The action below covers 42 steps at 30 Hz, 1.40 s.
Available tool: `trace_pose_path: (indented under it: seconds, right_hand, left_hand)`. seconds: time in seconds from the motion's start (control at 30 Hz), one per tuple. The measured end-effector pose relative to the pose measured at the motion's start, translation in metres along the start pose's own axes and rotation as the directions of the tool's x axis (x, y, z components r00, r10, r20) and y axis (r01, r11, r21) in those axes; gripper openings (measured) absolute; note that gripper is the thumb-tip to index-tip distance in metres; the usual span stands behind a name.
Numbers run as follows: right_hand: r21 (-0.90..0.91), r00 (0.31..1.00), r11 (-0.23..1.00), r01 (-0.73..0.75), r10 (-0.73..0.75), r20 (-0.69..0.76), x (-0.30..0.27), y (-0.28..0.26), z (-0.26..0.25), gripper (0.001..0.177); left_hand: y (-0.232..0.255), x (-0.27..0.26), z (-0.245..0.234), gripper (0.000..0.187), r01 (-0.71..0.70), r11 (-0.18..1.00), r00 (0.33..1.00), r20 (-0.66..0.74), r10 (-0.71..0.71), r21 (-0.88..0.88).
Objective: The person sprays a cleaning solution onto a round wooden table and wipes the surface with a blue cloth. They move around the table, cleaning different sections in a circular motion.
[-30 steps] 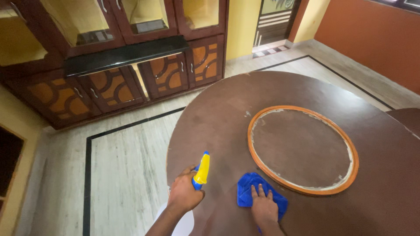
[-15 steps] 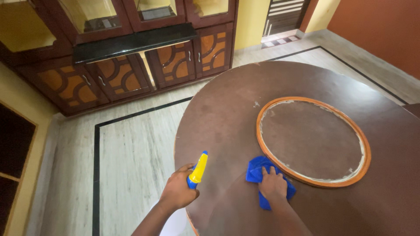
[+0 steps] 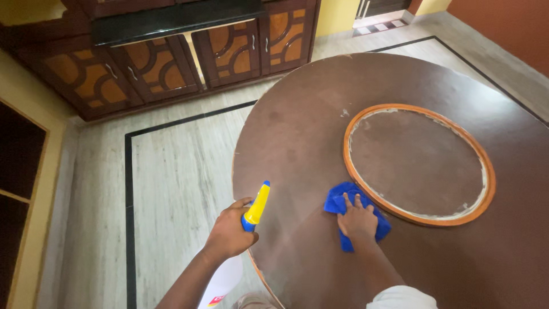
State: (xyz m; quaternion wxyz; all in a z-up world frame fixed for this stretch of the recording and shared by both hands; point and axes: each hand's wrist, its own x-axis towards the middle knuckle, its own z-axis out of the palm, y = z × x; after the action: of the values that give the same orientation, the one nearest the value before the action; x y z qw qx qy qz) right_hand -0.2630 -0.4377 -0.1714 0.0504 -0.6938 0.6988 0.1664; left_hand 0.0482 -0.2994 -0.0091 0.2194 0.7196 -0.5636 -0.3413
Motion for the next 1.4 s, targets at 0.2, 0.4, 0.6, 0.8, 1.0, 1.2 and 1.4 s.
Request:
trace_pose_path:
  seconds: [0.2, 0.4, 0.6, 0.8, 1.0, 1.2, 1.4]
  right_hand:
    - [0.035, 1.000, 0.999, 0.005, -0.006, 0.017, -0.010, -0.008, -0.004, 0.073]
    - [0.105, 0.999, 0.994, 0.014, -0.011, -0.030, -0.025, -0.025, -0.001, 0.068]
    - [0.093, 0.998, 0.994, 0.055, -0.059, 0.036, -0.045, -0.044, -0.007, 0.073]
    - [0.071, 0.995, 0.993, 0.097, -0.099, 0.028, -0.070, -0.065, -0.012, 0.077]
    - [0.092, 0.990, 0.987, 0.129, -0.134, 0.044, -0.088, -0.081, -0.015, 0.076]
    - [0.080, 0.985, 0.982, 0.169, -0.172, 0.027, -0.105, -0.096, -0.012, 0.073]
    - [0.102, 0.976, 0.972, 0.214, -0.217, 0.020, -0.122, -0.114, -0.009, 0.075]
  left_hand:
    - [-0.003, -0.004, 0.002, 0.031, -0.022, 1.000, 1.000, -0.018, 0.022, 0.001]
    - [-0.009, -0.004, 0.010, 0.036, -0.003, 1.000, 1.000, 0.003, 0.003, -0.028]
    - [-0.015, -0.006, 0.015, 0.027, -0.006, 0.998, 1.000, -0.003, 0.006, -0.062]
    - [-0.016, -0.011, 0.008, 0.023, -0.044, 0.997, 0.999, -0.036, 0.041, -0.066]
    - [-0.018, -0.018, -0.001, 0.021, -0.033, 0.997, 0.999, -0.039, 0.030, -0.074]
    - [-0.023, -0.023, -0.004, 0.021, -0.051, 0.994, 0.997, -0.063, 0.045, -0.100]
    - [-0.033, -0.025, -0.009, 0.022, -0.033, 0.996, 0.997, -0.067, 0.028, -0.082]
